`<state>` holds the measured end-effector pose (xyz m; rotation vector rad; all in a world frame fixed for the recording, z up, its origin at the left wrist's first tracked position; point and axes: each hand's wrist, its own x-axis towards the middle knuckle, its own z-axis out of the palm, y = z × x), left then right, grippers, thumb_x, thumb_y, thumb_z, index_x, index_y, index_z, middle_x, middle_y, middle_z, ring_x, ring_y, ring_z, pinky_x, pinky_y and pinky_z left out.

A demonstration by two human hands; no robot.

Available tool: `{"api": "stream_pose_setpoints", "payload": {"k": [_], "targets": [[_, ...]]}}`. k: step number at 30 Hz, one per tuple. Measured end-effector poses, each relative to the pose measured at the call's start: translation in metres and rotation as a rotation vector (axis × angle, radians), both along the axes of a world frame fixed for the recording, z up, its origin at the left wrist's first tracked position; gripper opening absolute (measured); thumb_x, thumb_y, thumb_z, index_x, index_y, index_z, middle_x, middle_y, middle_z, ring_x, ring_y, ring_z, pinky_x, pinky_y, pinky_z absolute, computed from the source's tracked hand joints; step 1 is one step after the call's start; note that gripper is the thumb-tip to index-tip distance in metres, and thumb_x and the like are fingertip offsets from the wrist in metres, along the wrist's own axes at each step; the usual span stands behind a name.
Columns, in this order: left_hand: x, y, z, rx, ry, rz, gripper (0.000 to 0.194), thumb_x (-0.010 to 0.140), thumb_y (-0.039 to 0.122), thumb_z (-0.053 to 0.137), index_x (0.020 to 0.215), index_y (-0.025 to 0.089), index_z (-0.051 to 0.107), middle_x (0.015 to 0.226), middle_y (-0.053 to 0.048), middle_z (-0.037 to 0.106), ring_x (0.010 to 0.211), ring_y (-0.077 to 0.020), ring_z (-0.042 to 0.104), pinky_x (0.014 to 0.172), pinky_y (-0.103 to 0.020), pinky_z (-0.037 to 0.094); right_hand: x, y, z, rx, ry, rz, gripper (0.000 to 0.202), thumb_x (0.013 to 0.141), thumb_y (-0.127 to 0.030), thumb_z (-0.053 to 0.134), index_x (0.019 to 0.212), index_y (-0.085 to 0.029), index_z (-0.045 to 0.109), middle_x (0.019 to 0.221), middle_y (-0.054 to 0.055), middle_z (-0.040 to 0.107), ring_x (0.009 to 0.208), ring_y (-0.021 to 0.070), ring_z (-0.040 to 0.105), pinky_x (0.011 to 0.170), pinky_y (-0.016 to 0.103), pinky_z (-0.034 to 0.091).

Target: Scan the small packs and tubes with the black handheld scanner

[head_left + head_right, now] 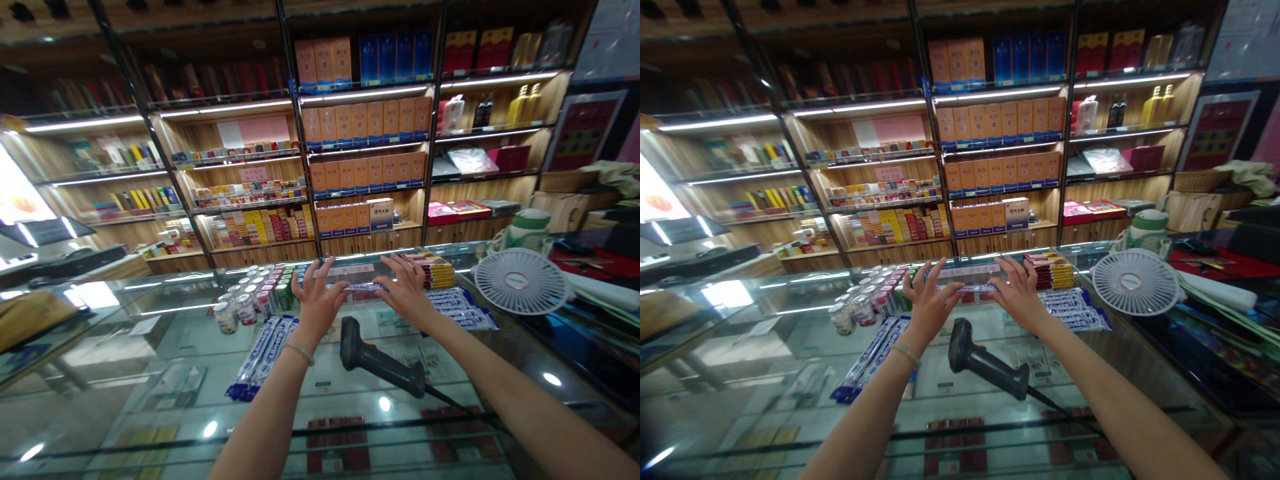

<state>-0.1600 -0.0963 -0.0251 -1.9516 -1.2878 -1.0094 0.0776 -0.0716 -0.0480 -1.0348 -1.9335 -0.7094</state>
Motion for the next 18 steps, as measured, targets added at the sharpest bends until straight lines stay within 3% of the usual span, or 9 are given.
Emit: {"api": "stream_pose_setpoints", "payload": {"k": [8,14,16,18], "targets": [[0.0002,0.0004,-0.0006,-0.039,0.014,0.014,0.012,0.090,0.044,0.067,0.089,0.036,0.076,0.157,0.002,0.048,0.147,-0.0346,0.034,0.120,-0.068,0.003,0.0013,-0.0012,0.0012,-0.024,0.029,0.017,0.020,0.096,-0.038,0.059,0.108,-0.027,0.071,0.147,0.010,0.052,0.144,0.0290,0.036,0.120,0.051,0.016],[0.0009,0.0024,-0.0018,-0.055,0.049,0.026,0.012,0.090,0.043,0.067,0.088,0.034,0.075,0.158,0.002,0.047,0.148,-0.0343,0.033,0.120,-0.068,0.001,0.0016,-0.0014,0.0026,-0.054,0.069,0.031,0.019,0.098,-0.038,0.056,0.098,-0.027,0.071,0.147,0.009,0.051,0.144,0.0294,0.035,0.119,0.054,0.017],[0.0018,0.0018,-0.0006,-0.060,0.040,0.028,0.011,0.089,0.042,0.068,0.096,0.036,0.075,0.158,0.001,0.047,0.147,-0.0340,0.034,0.121,-0.067,0.001,0.0011,-0.0012,0.0035,-0.073,0.101,0.036,0.020,0.098,-0.038,0.055,0.096,-0.027,0.072,0.147,0.009,0.051,0.144,0.0304,0.035,0.118,0.055,0.018],[0.0019,0.0007,0.0009,-0.069,0.029,0.032,0.025,0.088,0.042,0.069,0.113,0.040,0.072,0.159,-0.002,0.045,0.148,-0.0340,0.034,0.121,-0.066,0.002,0.0008,-0.0008,0.0045,-0.103,0.136,0.044,0.022,0.098,-0.039,0.054,0.094,-0.027,0.072,0.147,0.009,0.051,0.144,0.0316,0.035,0.117,0.057,0.020]]}}
